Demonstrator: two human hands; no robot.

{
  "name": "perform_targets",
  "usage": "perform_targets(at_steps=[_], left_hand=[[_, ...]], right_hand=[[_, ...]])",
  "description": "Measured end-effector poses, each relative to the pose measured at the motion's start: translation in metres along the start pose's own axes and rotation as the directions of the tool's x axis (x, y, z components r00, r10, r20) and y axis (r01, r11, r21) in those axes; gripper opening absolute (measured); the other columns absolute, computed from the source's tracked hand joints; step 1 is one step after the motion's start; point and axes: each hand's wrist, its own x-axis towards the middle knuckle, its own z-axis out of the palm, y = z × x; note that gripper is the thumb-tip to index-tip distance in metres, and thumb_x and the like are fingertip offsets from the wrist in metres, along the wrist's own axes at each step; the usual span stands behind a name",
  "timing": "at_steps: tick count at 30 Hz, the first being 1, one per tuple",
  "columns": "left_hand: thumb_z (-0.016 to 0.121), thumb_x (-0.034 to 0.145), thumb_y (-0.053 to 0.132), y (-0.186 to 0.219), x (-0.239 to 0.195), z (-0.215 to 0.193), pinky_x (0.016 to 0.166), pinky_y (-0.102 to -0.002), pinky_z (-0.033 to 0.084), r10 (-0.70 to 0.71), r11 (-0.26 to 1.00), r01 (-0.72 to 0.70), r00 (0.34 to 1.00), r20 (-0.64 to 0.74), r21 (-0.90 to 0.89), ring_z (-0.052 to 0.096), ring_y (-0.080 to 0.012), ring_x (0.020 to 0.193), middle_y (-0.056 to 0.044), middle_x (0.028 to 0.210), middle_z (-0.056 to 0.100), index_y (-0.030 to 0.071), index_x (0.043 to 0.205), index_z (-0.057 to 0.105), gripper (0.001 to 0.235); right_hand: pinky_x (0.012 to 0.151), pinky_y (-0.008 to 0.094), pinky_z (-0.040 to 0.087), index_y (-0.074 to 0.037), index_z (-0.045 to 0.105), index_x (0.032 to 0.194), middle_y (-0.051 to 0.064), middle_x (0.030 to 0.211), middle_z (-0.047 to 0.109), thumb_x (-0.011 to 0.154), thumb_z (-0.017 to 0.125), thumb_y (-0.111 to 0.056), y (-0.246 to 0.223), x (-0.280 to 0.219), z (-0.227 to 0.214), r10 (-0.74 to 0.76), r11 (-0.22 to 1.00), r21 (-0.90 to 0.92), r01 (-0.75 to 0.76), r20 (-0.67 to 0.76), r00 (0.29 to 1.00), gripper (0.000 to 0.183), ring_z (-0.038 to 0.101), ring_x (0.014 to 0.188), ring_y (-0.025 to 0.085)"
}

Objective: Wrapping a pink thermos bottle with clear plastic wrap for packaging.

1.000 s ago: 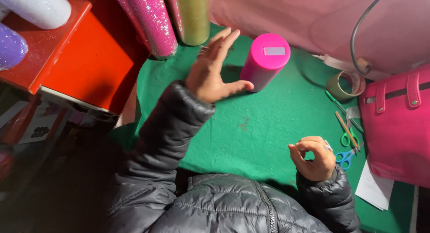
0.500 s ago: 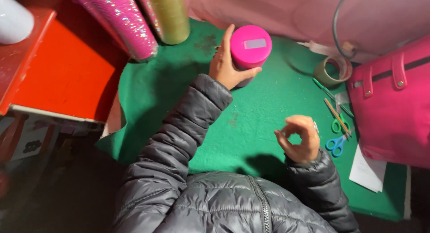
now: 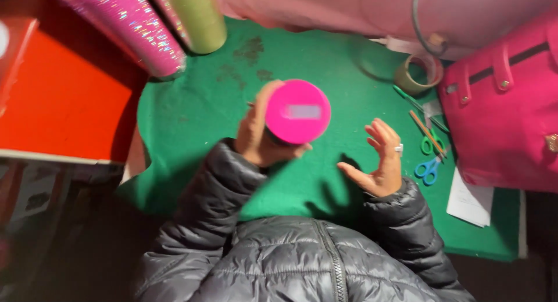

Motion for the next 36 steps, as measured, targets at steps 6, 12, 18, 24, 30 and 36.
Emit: perform_targets(at_steps=[6,12,18,24,30,36], left_hand=[[0.098,0.079,0.026,-0.024,-0.044,-0.100,0.115,-0.045,0.057,-0.077,0.978,0.158,0.883,-0.462,0.138,0.068,-0.0334,0.127,-0.019,0.140,0.064,0.006,0.161,0.034,0.106],[0.101,0.079,0.027,-0.073,-0.086,-0.159,0.114,-0.048,0.054,-0.015,0.856,0.359,0.736,-0.676,0.372,0.064,-0.0367,0.133,-0.021,0.147,0.060,0.009,0.155,0.034,0.103],[0.103,0.083,0.032,-0.102,-0.108,-0.180,0.116,-0.051,0.049,0.022,0.774,0.442,0.698,-0.716,0.455,0.059,-0.0411,0.137,-0.024,0.152,0.055,0.006,0.157,0.027,0.109],[0.100,0.087,0.038,-0.095,-0.112,-0.178,0.126,-0.050,0.046,-0.089,0.875,0.401,0.682,-0.726,0.270,0.055,-0.0399,0.149,-0.023,0.158,0.049,0.004,0.162,0.020,0.115],[0.097,0.084,0.047,-0.004,-0.064,-0.154,0.135,-0.053,0.023,0.209,0.654,0.401,0.719,-0.663,0.641,0.022,-0.0418,0.159,-0.024,0.169,0.018,0.005,0.165,0.010,0.126],[0.089,0.090,0.043,0.004,0.040,-0.159,0.126,-0.048,0.028,0.441,0.692,0.011,0.785,-0.434,0.722,0.028,-0.0375,0.156,-0.021,0.165,0.022,0.009,0.163,0.013,0.111]], right_hand=[[0.109,0.044,0.051,-0.007,0.033,0.159,0.014,0.157,0.036,0.073,0.093,-0.014,0.004,-0.002,0.001,0.040,0.999,0.007,-0.039,-0.019,0.999,0.105,0.055,0.136,0.030],[0.108,0.044,0.051,-0.008,0.034,0.157,0.015,0.159,0.034,0.073,0.092,-0.012,0.000,0.002,0.007,0.010,1.000,-0.015,-0.010,0.012,1.000,0.102,0.055,0.137,0.032],[0.107,0.044,0.051,-0.006,0.035,0.156,0.016,0.157,0.036,0.074,0.091,-0.013,-0.002,0.004,0.008,0.006,0.999,-0.032,-0.006,0.010,1.000,0.100,0.056,0.135,0.031],[0.107,0.044,0.051,-0.006,0.036,0.156,0.016,0.157,0.036,0.074,0.091,-0.013,0.000,0.005,0.008,0.010,1.000,-0.029,-0.010,0.011,1.000,0.099,0.056,0.134,0.031],[0.107,0.043,0.051,-0.006,0.035,0.156,0.016,0.157,0.036,0.074,0.091,-0.014,-0.003,0.007,0.005,0.000,0.999,-0.054,0.000,0.007,1.000,0.099,0.056,0.134,0.030],[0.108,0.043,0.051,-0.007,0.035,0.156,0.016,0.158,0.035,0.075,0.091,-0.012,-0.009,0.008,0.006,-0.043,0.998,-0.036,0.043,0.006,0.999,0.099,0.056,0.135,0.030]])
